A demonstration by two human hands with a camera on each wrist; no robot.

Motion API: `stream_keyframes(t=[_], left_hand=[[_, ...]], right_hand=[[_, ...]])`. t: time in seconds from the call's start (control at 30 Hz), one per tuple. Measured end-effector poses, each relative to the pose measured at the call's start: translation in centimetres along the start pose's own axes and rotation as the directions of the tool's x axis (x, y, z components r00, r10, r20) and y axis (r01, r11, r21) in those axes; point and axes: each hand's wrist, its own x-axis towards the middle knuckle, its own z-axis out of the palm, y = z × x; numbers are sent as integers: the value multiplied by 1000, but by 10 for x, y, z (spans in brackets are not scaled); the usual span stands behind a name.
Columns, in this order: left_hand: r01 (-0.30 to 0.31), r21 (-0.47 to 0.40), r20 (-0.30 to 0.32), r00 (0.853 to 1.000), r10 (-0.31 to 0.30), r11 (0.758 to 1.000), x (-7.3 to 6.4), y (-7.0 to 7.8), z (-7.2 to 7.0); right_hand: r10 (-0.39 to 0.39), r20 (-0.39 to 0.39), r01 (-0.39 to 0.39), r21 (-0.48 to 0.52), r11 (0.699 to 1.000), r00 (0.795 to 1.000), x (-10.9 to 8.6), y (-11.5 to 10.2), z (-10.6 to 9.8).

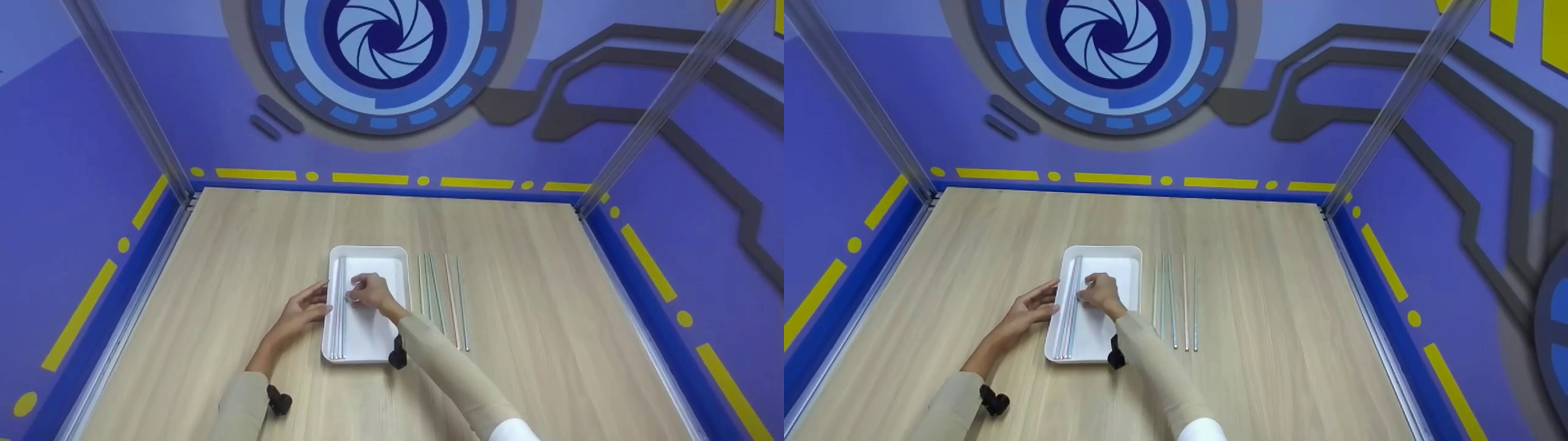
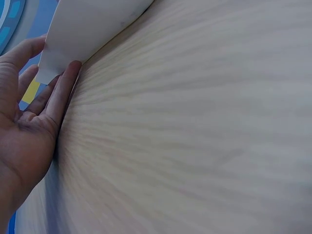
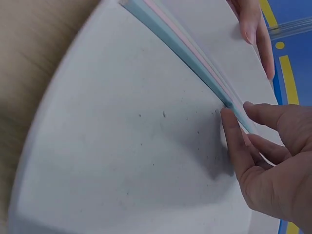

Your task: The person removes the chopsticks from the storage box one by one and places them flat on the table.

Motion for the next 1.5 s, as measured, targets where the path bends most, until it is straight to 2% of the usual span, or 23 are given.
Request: stream_keyframes(t=[0.2,0.33,0.5,0.67,0.83,1.0,1.1,1.2,1.5], left_hand=[[1,2,29,1000,-1,1000,2,-1,2],[-10,-2,42,999,10,1000,3,-1,3],[-1,-2,30,1000,1,1000,2,1,3],[11,-12,12,1000,-11,1000,0,1,2],[11,-15,17,1000,-11,1000,1,1,4],[4,9,6,1000,-4,1000,1,1,3],[-2,-8,9,1000,3,1000,1,1,3],[-3,-28,7,1000,3,1000,1,1,3],[-15,-11,2,1000,15,1000,0,-1,1]], right_hand=[[4,-12,-4,-3,1000,1000,-1,3,7],[-22,-33,20,-43,999,999,0,6,9],[-90,-56,84,-108,991,994,1,7,12],[-102,-51,94,-134,986,993,-1,5,13],[-40,-40,30,-217,976,998,-5,-1,5],[68,-62,-85,-326,942,996,-4,-4,-2],[52,-102,-89,-400,912,993,-4,-3,-6],[15,-117,-65,-436,897,993,-5,-1,-8],[9,-61,-27,-298,954,998,-9,3,-15]])
